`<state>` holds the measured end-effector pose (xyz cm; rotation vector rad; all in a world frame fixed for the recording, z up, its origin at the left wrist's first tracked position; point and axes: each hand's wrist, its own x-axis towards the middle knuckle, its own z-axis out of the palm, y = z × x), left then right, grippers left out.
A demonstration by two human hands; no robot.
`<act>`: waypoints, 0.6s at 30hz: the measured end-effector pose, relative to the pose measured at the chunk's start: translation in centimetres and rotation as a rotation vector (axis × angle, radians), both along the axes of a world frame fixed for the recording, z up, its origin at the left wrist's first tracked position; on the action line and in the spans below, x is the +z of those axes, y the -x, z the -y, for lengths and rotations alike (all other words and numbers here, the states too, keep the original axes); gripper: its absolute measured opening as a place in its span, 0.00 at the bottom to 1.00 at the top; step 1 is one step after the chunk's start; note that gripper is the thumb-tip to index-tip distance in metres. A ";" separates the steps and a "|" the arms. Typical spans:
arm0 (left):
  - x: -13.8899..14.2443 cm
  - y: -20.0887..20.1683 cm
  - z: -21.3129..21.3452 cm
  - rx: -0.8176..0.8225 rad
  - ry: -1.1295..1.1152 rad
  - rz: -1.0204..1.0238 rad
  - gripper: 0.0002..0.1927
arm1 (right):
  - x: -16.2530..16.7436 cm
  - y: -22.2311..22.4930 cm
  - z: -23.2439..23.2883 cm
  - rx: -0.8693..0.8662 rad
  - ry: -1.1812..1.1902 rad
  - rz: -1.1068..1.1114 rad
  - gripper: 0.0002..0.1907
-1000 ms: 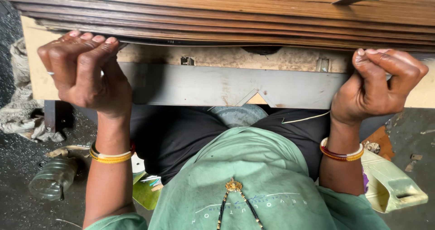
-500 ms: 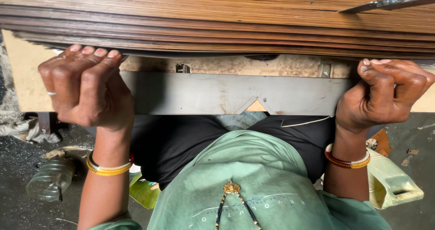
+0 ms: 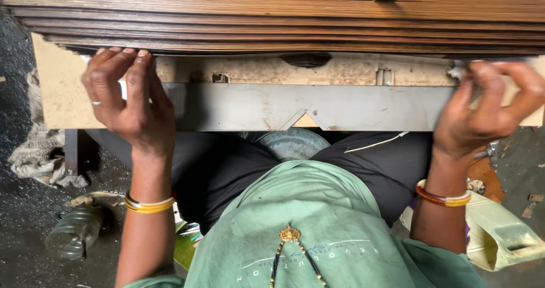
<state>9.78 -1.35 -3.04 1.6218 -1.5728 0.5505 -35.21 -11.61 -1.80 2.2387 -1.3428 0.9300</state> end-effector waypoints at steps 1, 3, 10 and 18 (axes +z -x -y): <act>-0.1 0.6 -0.3 0.051 -0.020 0.010 0.06 | -0.1 0.6 0.7 -0.026 -0.010 0.029 0.17; 0.1 1.6 -1.3 0.125 -0.033 0.075 0.09 | -0.1 1.6 2.1 -0.076 -0.045 0.069 0.16; 2.1 7.3 -2.8 -0.210 -0.298 -0.228 0.19 | 1.3 -3.0 -2.5 0.005 -0.219 0.117 0.12; 2.4 9.9 0.1 -0.422 -0.600 -0.199 0.41 | 4.2 -12.1 -3.8 0.393 -0.680 -0.029 0.34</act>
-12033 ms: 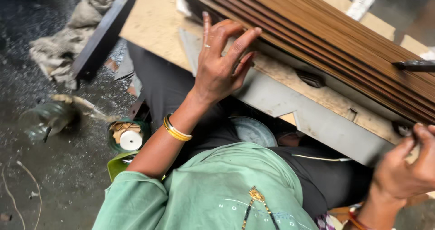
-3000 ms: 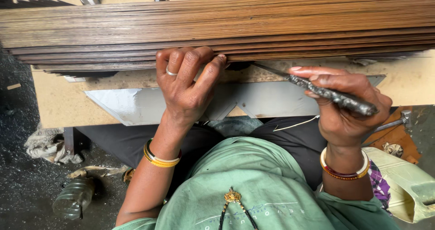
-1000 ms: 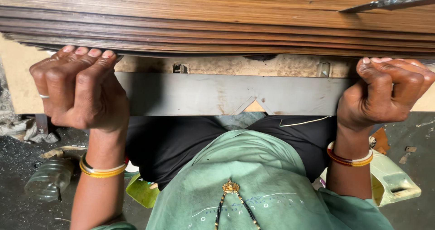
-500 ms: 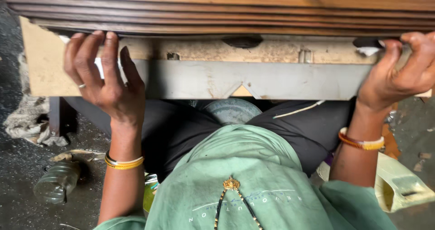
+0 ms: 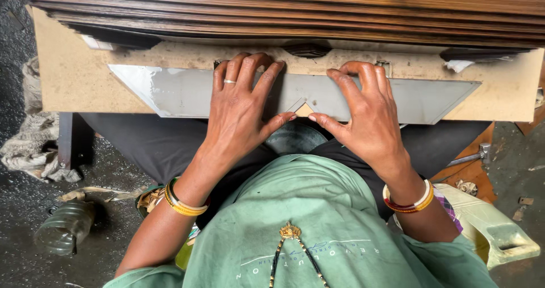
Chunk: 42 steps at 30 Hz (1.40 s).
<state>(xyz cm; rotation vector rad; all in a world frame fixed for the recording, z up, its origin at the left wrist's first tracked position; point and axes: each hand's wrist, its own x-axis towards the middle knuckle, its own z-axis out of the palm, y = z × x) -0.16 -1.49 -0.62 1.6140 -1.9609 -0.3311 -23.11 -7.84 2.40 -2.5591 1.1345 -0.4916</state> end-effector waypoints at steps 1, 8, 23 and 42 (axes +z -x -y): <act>0.0 0.0 0.1 0.004 -0.021 0.004 0.41 | 0.3 -0.2 0.1 -0.003 -0.010 -0.001 0.33; -0.1 0.2 0.4 0.008 -0.047 -0.020 0.41 | 0.0 -0.7 0.4 0.018 0.088 -0.075 0.29; -1.6 0.3 -1.6 0.024 0.352 0.518 0.14 | 0.4 2.3 -1.4 -0.084 0.324 -0.033 0.12; 2.2 4.7 2.5 0.179 0.479 0.443 0.05 | 1.3 18.7 7.6 -0.447 0.596 0.328 0.12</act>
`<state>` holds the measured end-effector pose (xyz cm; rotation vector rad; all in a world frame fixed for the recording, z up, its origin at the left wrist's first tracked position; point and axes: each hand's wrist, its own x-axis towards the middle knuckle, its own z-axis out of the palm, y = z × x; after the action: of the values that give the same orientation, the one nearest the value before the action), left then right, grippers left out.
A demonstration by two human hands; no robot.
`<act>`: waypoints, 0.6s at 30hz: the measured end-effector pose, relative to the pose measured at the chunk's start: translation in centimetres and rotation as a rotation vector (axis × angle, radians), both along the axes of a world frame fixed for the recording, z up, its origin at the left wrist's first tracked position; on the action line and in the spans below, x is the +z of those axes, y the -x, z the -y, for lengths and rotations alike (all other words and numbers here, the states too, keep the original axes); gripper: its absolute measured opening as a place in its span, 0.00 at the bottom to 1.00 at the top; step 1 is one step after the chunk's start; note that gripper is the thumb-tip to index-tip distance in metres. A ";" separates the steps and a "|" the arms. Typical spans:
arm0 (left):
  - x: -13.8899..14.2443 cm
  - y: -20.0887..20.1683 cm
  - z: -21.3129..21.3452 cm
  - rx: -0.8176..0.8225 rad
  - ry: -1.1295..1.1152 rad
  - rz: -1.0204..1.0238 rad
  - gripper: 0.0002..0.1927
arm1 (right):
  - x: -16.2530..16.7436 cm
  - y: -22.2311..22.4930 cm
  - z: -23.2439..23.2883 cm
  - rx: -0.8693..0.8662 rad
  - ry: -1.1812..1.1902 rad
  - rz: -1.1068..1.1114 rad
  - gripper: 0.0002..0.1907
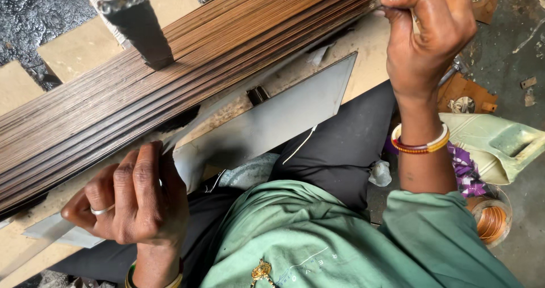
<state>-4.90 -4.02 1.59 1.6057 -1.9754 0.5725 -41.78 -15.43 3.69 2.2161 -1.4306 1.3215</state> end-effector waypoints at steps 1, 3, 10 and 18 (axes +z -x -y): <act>0.0 0.2 0.3 -0.004 0.003 0.001 0.05 | -0.3 0.2 0.0 -0.017 0.009 -0.005 0.11; -0.1 0.6 0.8 -0.017 0.011 0.000 0.05 | -0.9 0.5 -0.1 -0.022 0.022 0.004 0.11; 0.3 2.2 0.8 0.017 -0.050 -0.059 0.07 | -0.9 1.5 0.5 -0.004 0.056 -0.067 0.10; 1.4 1.9 2.0 -0.043 -0.029 -0.063 0.06 | -0.4 1.9 0.5 0.090 0.007 0.035 0.09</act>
<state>-6.84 -5.97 3.00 1.5749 -1.9758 0.4728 -43.69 -15.96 3.31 2.2891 -1.3500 1.3982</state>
